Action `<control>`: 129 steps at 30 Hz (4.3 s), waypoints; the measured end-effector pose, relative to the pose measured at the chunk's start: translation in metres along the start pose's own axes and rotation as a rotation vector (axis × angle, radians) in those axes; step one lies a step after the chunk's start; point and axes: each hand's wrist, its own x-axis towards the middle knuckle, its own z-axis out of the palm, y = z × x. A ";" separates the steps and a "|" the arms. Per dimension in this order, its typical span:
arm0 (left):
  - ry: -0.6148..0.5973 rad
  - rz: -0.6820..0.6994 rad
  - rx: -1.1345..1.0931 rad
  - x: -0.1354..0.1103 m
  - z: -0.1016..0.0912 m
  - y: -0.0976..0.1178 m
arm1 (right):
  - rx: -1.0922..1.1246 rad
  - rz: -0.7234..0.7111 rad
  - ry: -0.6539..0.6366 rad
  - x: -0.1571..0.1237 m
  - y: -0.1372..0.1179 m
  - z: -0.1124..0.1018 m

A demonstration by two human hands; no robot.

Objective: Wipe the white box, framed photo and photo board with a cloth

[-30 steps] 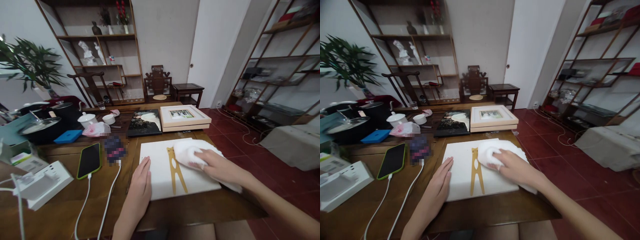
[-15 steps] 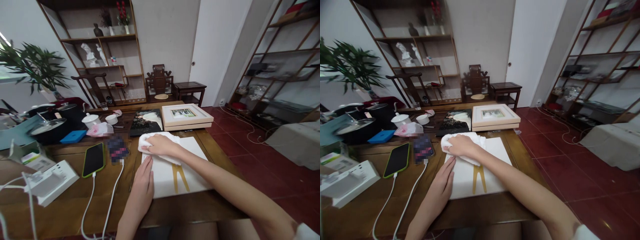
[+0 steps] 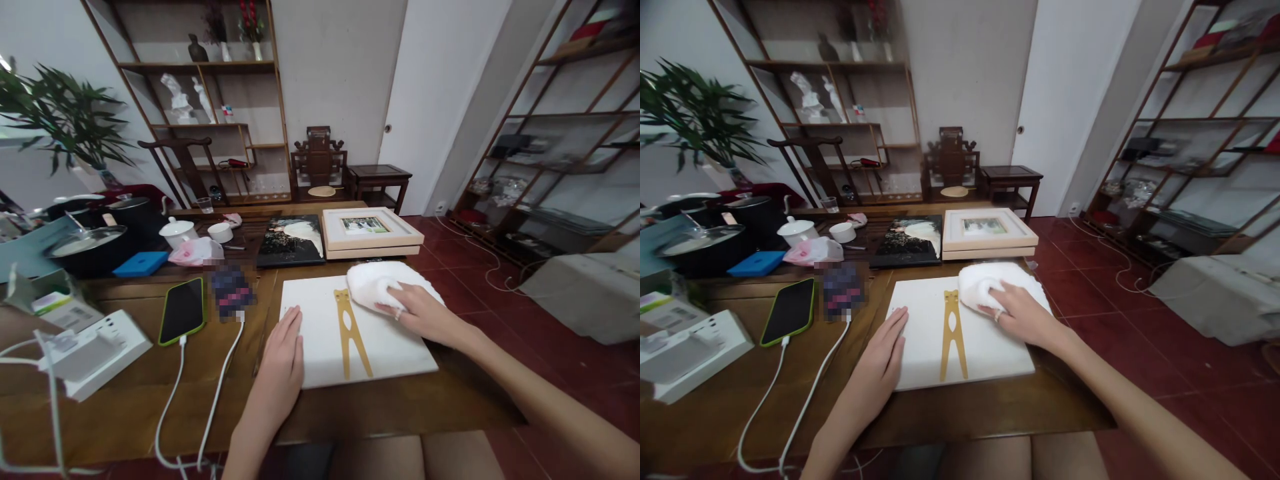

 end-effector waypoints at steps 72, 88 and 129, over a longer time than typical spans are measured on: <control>-0.063 -0.064 0.041 -0.002 -0.014 0.004 | 0.305 -0.128 -0.104 -0.011 0.007 -0.008; -0.054 -0.073 0.094 0.001 -0.018 0.007 | 0.227 -0.282 -0.038 -0.018 0.014 -0.007; -0.145 -0.029 0.046 0.006 -0.010 0.003 | 0.210 -0.086 -0.136 -0.048 -0.016 -0.011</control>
